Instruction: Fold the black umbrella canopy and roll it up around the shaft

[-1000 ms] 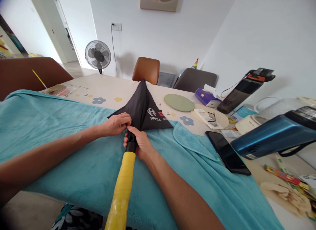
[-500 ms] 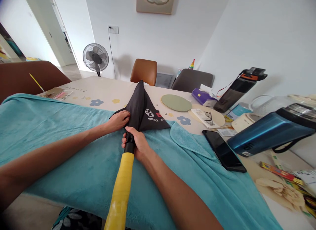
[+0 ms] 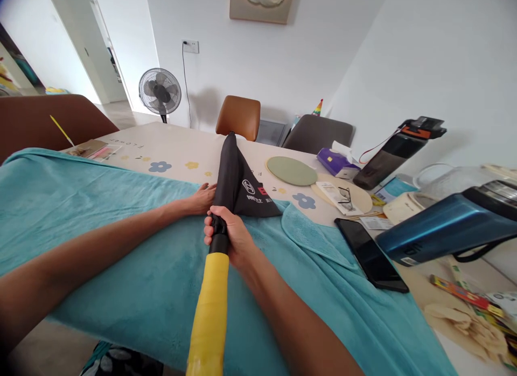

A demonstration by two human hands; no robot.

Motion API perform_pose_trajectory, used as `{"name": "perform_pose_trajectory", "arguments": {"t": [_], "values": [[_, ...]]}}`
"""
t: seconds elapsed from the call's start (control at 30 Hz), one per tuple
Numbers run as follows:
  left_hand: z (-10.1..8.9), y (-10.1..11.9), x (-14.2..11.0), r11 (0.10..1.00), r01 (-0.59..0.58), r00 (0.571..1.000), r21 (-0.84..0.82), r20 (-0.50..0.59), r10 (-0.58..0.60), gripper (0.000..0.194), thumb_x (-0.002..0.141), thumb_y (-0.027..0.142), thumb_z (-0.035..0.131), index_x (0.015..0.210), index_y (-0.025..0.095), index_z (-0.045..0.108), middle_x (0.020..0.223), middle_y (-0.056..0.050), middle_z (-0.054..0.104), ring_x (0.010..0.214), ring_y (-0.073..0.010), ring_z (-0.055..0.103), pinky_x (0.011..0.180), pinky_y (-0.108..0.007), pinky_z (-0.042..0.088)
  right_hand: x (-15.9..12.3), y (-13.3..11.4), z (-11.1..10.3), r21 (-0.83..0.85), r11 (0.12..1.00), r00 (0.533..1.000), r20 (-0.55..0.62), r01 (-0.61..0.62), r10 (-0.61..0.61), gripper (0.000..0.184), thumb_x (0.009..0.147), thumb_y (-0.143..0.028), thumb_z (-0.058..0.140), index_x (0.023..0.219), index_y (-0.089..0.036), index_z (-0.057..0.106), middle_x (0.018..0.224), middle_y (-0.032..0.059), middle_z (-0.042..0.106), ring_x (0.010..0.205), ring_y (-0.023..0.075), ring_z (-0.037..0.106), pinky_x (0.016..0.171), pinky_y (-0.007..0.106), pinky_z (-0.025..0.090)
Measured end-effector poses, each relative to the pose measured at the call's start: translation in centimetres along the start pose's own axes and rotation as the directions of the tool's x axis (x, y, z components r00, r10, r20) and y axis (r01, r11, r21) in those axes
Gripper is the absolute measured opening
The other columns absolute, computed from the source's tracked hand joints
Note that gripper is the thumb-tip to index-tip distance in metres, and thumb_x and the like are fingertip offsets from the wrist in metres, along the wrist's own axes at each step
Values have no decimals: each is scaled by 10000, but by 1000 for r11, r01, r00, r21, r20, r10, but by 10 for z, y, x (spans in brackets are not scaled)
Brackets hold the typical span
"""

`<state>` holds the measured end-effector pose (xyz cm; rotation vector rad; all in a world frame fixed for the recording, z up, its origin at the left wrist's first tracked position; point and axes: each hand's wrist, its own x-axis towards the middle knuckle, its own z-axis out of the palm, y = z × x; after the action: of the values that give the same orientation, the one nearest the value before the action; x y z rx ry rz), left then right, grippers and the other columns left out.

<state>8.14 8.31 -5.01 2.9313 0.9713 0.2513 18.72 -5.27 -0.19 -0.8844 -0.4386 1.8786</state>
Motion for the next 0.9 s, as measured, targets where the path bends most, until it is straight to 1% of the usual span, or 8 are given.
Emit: {"name": "perform_pose_trajectory", "arguments": {"t": [0.07, 0.17, 0.33, 0.47, 0.57, 0.67, 0.77, 0.9], "values": [[1, 1, -2, 1000, -11, 1000, 16, 29, 11, 252, 801, 174, 483, 1021, 197, 603, 1229, -104, 532, 1225, -299, 382, 1009, -577, 251, -2, 4, 4, 3, 1000, 1000, -4, -24, 24, 119, 780, -242, 572, 806, -129, 549, 602, -12, 533, 417, 59, 443, 353, 170, 404], [1, 0, -5, 999, -31, 998, 20, 53, 30, 273, 786, 159, 505, 1038, 175, 607, 1223, -112, 546, 1211, -292, 403, 1047, -552, 204, -3, 11, 6, -7, 998, 998, 3, -58, 58, 153, 770, -275, 593, 820, -133, 565, 583, -9, 538, 409, 64, 445, 351, 172, 400], [-10, -9, -8, 997, -73, 988, 11, 135, 71, 223, 771, 200, 521, 964, 215, 632, 1223, -93, 557, 1257, -305, 350, 1016, -595, 211, 3, 13, -4, -20, 998, 999, 5, -53, 53, 132, 769, -280, 598, 781, -155, 559, 547, -15, 531, 391, 67, 428, 340, 169, 386], [-33, -23, -9, 999, 25, 983, -47, 185, -16, 215, 813, 246, 432, 812, 204, 643, 995, -60, 657, 1051, -252, 543, 965, -554, 306, 9, 11, -10, -33, 998, 998, -6, -60, 60, 128, 777, -271, 587, 739, -158, 542, 533, -18, 520, 389, 68, 422, 337, 170, 385], [-49, -29, -10, 981, 179, 983, -72, 50, -176, 292, 819, 235, 371, 753, 184, 650, 807, -45, 680, 816, -204, 620, 894, -428, 403, 9, 13, -6, -55, 995, 994, -74, -87, 83, 158, 797, -255, 554, 686, -150, 514, 517, -20, 498, 383, 65, 419, 334, 172, 381], [-55, -22, -9, 955, 250, 946, -157, -171, -276, 289, 805, 224, 387, 800, 178, 672, 839, -52, 690, 833, -202, 625, 834, -331, 443, 9, 17, -2, -76, 992, 990, -105, -98, 89, 174, 795, -250, 563, 674, -142, 501, 535, -18, 501, 397, 65, 440, 349, 177, 391], [-53, -3, -7, 959, 135, 922, -251, -322, -214, 288, 807, 213, 406, 924, 172, 665, 989, -45, 678, 936, -184, 603, 871, -287, 437, 10, 19, -3, -74, 994, 993, -91, -77, 70, 162, 784, -245, 584, 691, -135, 509, 565, -18, 513, 413, 69, 459, 356, 184, 397], [-46, 28, 6, 971, -23, 946, -237, -320, -56, 297, 831, 207, 400, 1012, 185, 635, 1066, -27, 655, 1021, -156, 565, 920, -265, 417, 13, 21, -7, -82, 996, 997, -64, -42, 37, 121, 781, -221, 579, 714, -142, 515, 585, -17, 528, 423, 80, 470, 356, 205, 406]]}}
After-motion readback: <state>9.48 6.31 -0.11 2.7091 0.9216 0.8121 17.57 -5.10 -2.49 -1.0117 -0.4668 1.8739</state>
